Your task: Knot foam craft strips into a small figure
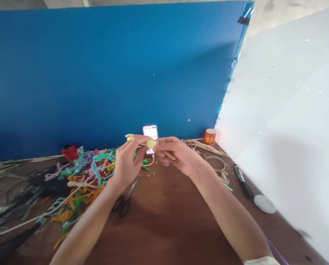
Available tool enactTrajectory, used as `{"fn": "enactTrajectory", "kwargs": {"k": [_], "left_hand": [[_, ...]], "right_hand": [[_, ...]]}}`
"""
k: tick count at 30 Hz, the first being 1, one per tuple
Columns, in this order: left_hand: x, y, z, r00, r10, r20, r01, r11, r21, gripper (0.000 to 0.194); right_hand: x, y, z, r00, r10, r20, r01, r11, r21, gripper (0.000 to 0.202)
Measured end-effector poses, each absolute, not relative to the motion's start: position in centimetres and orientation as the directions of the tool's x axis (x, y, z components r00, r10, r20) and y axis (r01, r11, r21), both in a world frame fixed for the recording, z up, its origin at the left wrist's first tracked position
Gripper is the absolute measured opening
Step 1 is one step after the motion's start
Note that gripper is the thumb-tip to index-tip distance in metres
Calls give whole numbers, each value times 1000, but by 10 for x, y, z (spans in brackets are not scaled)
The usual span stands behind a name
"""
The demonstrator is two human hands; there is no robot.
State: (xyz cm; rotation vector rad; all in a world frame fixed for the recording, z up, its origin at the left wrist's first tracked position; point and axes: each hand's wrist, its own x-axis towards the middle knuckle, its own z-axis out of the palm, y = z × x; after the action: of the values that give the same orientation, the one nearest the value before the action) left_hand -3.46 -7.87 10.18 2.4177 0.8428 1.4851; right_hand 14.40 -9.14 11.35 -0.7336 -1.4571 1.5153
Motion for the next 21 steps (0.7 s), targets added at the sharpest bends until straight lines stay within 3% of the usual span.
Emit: {"fn": "enactTrajectory", "kwargs": {"k": [2,4,8,11,16,21], "left_hand": [[-33,-77,103,288,651,703,340,-755,560,16],[-31,-76,103,244,744,622,272,-668,693,19],[-31,-75,107,236,817,526,138,-564,814,24],[-32,-76,111,253,819,515,116,-554,824,25],[-30,-78,111,301,846,441,42,-474,880,21],[-29,-77,109,358,871,337,-141,-306,942,20]], "right_hand": [[145,-92,114,-371,899,233,-120,203,-972,29],[144,-94,113,-265,895,359,56,386,-921,27],[139,-99,112,-163,752,639,546,608,-576,18],[136,-100,112,-193,667,720,668,627,-401,18],[136,-99,110,-112,672,732,647,608,-460,17],[134,-103,111,-67,710,701,681,546,-488,14]]}}
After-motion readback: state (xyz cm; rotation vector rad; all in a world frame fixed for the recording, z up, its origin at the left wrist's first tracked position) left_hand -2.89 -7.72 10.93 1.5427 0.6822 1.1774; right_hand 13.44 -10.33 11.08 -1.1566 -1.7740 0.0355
